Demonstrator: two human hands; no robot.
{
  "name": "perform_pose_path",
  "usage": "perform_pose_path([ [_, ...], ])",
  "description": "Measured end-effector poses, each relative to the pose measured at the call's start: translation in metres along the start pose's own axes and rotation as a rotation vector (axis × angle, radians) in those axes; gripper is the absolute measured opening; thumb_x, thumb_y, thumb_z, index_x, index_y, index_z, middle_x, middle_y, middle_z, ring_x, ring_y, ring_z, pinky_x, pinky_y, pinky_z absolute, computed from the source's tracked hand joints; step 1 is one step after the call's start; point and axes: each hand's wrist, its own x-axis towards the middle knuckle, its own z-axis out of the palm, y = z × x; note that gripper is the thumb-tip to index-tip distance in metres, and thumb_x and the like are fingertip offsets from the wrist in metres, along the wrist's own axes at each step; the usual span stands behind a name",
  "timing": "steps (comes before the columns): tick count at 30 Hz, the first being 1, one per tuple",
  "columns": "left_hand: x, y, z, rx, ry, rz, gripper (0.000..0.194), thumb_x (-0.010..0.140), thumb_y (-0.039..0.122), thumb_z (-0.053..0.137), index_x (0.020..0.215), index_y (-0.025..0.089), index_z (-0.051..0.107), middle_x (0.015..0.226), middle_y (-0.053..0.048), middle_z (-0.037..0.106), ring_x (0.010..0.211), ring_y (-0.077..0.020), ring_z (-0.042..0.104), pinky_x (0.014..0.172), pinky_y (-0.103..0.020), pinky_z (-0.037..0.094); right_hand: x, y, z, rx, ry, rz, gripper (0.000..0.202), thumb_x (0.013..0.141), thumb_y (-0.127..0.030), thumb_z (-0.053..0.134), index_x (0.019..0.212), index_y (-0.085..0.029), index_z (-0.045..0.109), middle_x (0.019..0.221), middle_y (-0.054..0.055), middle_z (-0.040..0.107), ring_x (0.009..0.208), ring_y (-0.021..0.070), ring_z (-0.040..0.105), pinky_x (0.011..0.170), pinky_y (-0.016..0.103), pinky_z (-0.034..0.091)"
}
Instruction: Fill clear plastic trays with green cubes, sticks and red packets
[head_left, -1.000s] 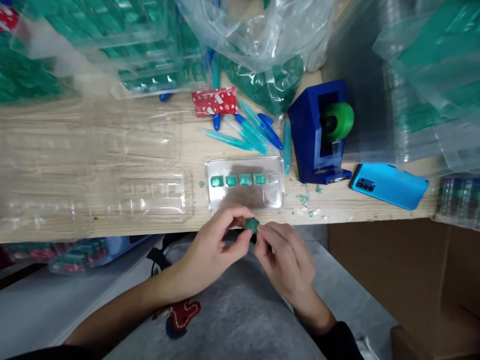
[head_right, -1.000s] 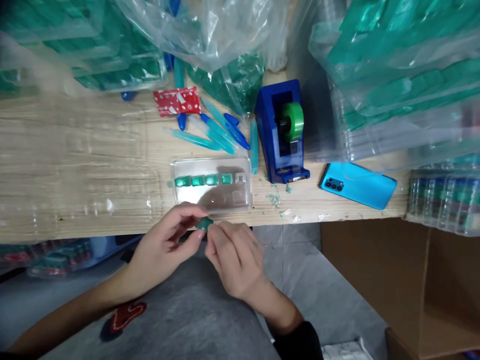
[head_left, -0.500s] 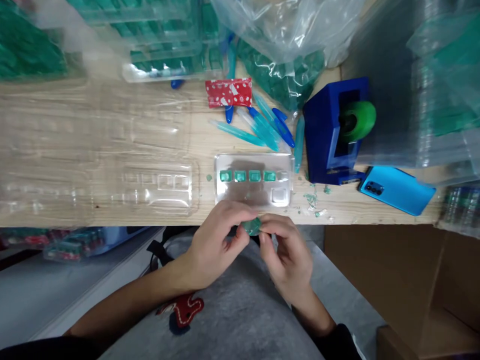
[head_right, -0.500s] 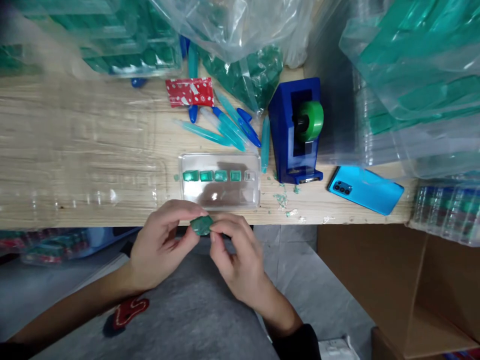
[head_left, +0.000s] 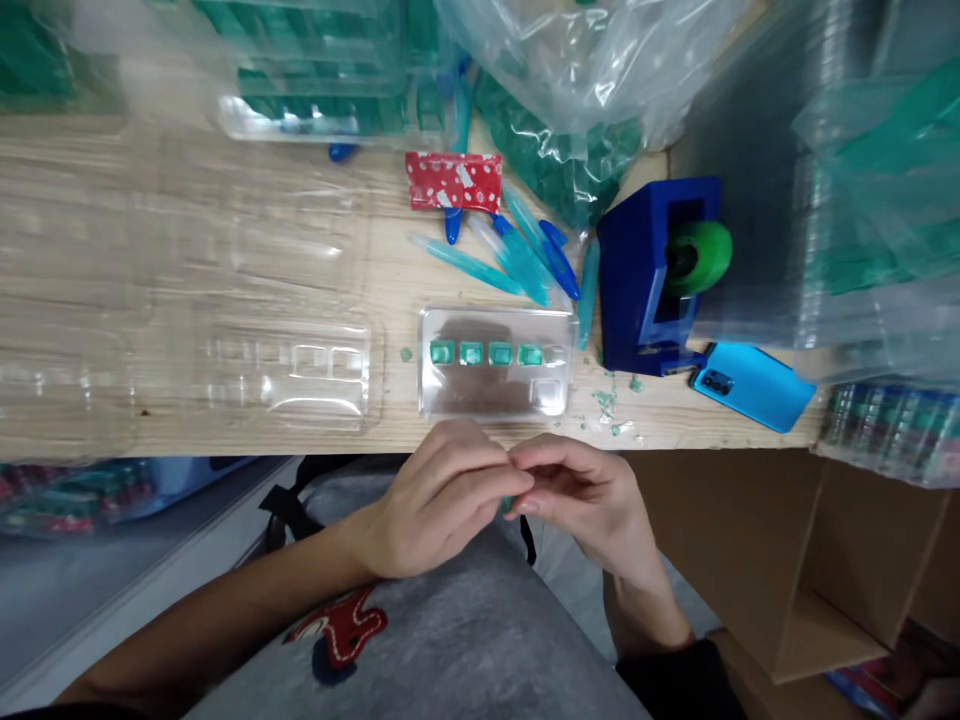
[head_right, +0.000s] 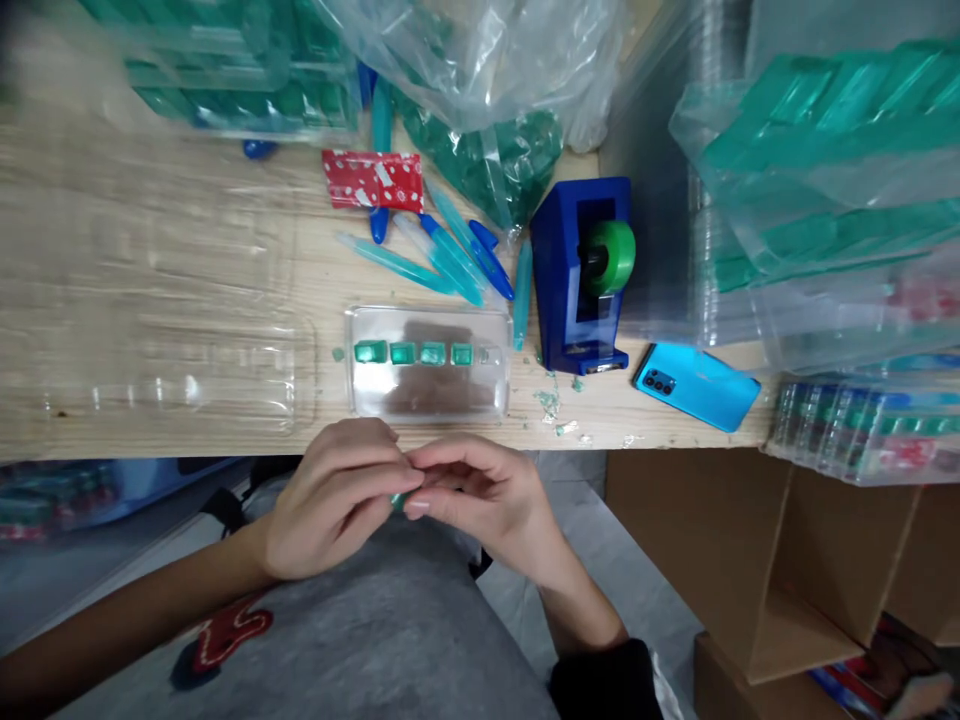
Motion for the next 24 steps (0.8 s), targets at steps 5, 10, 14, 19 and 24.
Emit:
perform_pose_path([
  [5,-0.006,-0.015,-0.001,0.193,-0.079,-0.065,0.016,0.093,0.012,0.048,0.107,0.012,0.055,0.094,-0.009,0.064,0.087,-0.0177,0.058,0.077,-0.030,0.049,0.013,-0.004,-0.024,-0.700,0.278,-0.272,0.022,0.083,-0.013,0.067,0.102,-0.022,0.066,0.098,0.002,0.070,0.093,0.0147,0.067,0.079,0.029,0.059],
  [10,-0.010,-0.033,-0.001,0.415,-0.317,-0.038,0.012,0.092,0.015,0.050,0.094,0.012,0.062,0.087,-0.008,0.067,0.078,-0.0211,0.056,0.070,-0.034,0.040,0.034,-0.006,-0.043,-1.234,0.207,-0.312,0.023,0.090,-0.010,0.055,0.110,-0.020,0.062,0.113,0.008,0.065,0.103,0.0188,0.063,0.087,0.034,0.056],
  [14,-0.004,-0.040,-0.004,0.408,-0.410,-0.081,0.018,0.095,0.018,0.046,0.089,0.015,0.063,0.080,-0.004,0.065,0.074,-0.0202,0.054,0.069,-0.033,0.037,0.046,-0.010,-0.044,-1.321,0.067,-0.260,0.026,0.092,-0.010,0.048,0.113,-0.019,0.059,0.112,0.010,0.064,0.104,0.0222,0.063,0.085,0.039,0.056],
  [19,0.005,-0.046,-0.007,0.290,-0.517,-0.116,0.014,0.092,0.016,0.050,0.088,0.014,0.063,0.082,-0.005,0.062,0.079,-0.0209,0.055,0.073,-0.033,0.041,0.059,-0.011,-0.042,-1.377,-0.011,-0.211,0.022,0.092,-0.009,0.045,0.105,-0.016,0.061,0.105,0.012,0.065,0.097,0.0238,0.064,0.078,0.038,0.057],
  [24,0.007,-0.036,0.005,0.605,-0.484,-0.006,0.027,0.088,0.002,0.040,0.076,0.011,0.062,0.072,-0.008,0.060,0.070,-0.0223,0.054,0.066,-0.035,0.043,0.049,-0.009,-0.039,-1.396,0.085,-0.341,0.025,0.094,-0.015,0.045,0.115,-0.015,0.057,0.115,0.016,0.061,0.102,0.0259,0.063,0.078,0.040,0.057],
])
